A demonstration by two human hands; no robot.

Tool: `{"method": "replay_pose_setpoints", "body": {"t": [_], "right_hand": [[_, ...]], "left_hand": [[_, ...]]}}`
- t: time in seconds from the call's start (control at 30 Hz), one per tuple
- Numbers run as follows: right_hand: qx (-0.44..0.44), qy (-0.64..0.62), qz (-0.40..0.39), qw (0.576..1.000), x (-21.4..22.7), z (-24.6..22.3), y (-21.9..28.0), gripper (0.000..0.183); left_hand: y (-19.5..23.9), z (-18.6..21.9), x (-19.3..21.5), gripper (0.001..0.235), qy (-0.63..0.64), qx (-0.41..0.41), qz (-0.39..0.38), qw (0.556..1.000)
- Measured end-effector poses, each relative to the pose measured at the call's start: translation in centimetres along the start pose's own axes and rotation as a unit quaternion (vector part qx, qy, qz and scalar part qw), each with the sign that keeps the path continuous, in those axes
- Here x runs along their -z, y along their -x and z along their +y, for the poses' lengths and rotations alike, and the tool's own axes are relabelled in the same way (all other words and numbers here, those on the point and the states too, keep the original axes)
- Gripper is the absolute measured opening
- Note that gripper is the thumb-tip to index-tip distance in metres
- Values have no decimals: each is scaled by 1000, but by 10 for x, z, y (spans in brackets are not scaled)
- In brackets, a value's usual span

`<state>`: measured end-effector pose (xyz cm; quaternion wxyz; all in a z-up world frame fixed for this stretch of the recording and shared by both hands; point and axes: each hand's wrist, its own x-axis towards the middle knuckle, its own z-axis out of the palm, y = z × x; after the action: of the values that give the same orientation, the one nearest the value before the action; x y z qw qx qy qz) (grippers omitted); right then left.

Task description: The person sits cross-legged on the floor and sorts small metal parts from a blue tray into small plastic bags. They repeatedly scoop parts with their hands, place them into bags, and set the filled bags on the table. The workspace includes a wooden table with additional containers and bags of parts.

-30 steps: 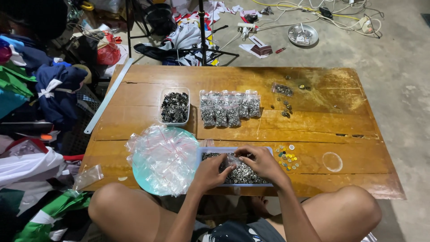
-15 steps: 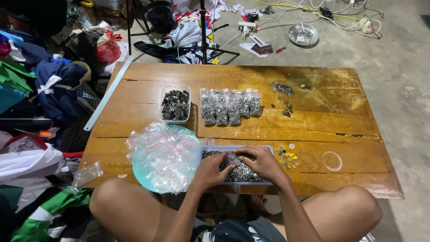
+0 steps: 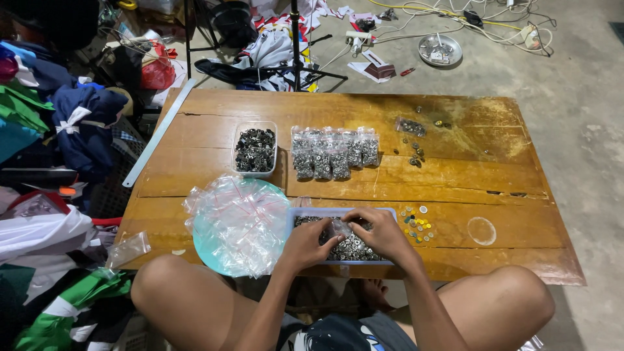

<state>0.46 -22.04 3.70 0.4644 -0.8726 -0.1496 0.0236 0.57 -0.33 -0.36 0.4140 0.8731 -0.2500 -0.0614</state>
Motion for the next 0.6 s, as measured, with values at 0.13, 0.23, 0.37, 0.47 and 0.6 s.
{"method": "replay_pose_setpoints", "body": {"t": [0.13,0.23,0.37,0.47,0.6], "right_hand": [[20,2,5,1000,0,-3,0,25],[56,3,14,998,-2,1,1,24],[45,25,15,999,-8,-1,1,26],[44,37,18,998,-9,-1,1,26],[61,65,16,996,-11,4,6,23]], "left_hand": [[0,8,4,39,-9,7,-2,1000],[-2,7,3,37,-21,1,-1,1000],[2,7,5,36,-25,2,3,1000],[0,13,10,36,-26,-4,-2,1000],[2,7,4,35,-10,-7,7,1000]]}}
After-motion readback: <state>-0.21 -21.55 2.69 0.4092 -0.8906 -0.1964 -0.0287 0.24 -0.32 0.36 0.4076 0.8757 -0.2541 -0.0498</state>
